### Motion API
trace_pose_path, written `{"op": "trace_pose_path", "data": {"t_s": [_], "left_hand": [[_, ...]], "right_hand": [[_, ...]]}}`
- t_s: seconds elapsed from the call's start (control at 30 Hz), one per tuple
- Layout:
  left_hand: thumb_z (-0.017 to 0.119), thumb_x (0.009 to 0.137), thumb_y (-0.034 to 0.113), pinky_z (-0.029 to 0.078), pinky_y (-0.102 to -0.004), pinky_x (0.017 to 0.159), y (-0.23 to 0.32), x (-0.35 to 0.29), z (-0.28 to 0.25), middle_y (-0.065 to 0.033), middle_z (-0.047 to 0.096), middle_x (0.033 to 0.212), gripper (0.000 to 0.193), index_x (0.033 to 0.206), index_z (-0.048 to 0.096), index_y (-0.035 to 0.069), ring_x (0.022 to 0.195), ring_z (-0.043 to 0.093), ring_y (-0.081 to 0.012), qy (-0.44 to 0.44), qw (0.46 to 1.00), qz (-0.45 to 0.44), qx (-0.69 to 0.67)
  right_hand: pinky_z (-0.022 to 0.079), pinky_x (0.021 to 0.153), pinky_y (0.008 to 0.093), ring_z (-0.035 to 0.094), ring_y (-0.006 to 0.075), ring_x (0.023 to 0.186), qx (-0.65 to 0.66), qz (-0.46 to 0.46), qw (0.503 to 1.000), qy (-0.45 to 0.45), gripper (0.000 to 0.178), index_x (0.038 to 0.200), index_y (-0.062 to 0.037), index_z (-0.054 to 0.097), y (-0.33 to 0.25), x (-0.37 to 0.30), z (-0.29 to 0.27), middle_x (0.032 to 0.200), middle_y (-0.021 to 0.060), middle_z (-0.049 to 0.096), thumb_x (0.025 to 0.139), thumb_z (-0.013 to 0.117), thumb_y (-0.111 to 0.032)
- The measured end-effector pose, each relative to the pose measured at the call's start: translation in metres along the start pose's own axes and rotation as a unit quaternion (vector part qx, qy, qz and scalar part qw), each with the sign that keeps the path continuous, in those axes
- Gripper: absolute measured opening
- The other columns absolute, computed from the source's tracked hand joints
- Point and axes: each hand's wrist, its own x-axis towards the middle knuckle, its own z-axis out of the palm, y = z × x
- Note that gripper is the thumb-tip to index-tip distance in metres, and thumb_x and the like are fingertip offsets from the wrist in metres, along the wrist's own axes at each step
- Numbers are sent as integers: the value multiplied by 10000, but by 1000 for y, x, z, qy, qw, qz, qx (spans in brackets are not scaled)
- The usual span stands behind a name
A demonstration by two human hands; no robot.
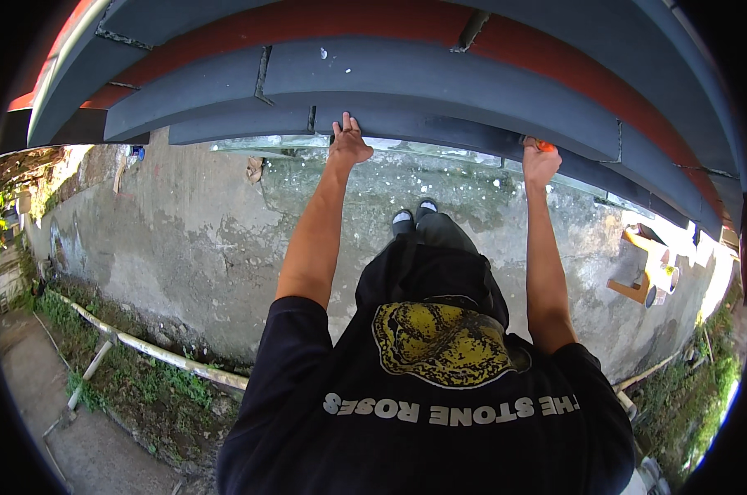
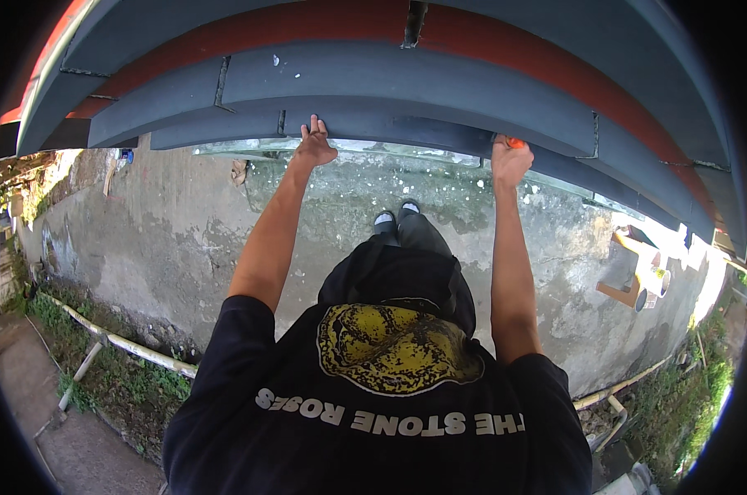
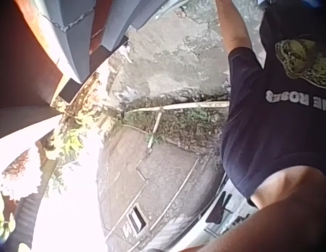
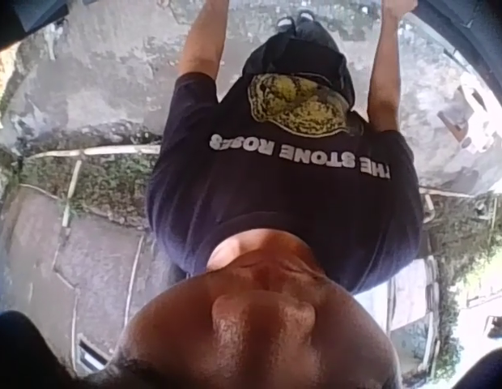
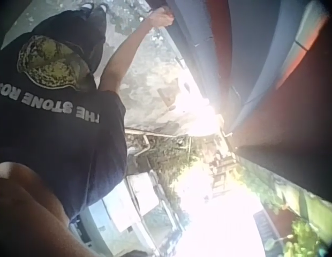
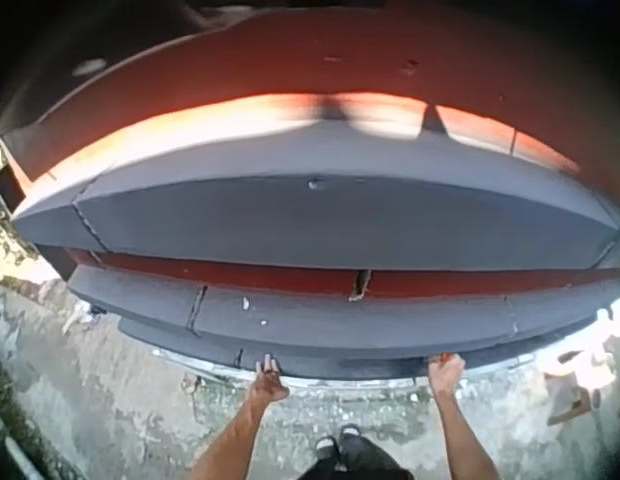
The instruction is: Painting exterior wall slats using a paintbrush and a bucket of dark grey paint.
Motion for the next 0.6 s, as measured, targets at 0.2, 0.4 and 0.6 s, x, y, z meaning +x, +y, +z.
{"op": "trace_pose_path", "data": {"t_s": [0.2, 0.4, 0.6], "left_hand": [[491, 793, 313, 195, -404, 1156, 9, 4, -3, -136, -29, 1572, 863, 1491, 80, 16, 1425, 54, -420, -2, 1000, -4, 17], [495, 788, 310, 181, -408, 1159, 14, 2, -8, -137, -38, 1572, 865, 1491, 85, 16, 1431, 36, -401, 3, 1000, 1, 2], [478, 783, 296, 104, -403, 1173, 11, -13, -20, -166, -6, 1566, 858, 1483, 89, -12, 1434, 24, -391, 18, 999, 22, -34]], "right_hand": [[517, 738, 474, 630, 426, 749, 12, -109, 991, -79, 226, 863, -81, 702, -76, -61, 50, 783, 210, 658, 748, 621, -259], [502, 792, 424, 657, 376, 820, 170, -39, 971, -163, 347, 942, -38, 682, -159, -97, 82, 861, 179, 692, 738, 726, -315], [511, 676, 369, 680, 331, 739, 111, 30, 992, -60, 183, 859, -8, 696, -19, -35, 54, 792, 183, 685, 759, 696, -161]]}}
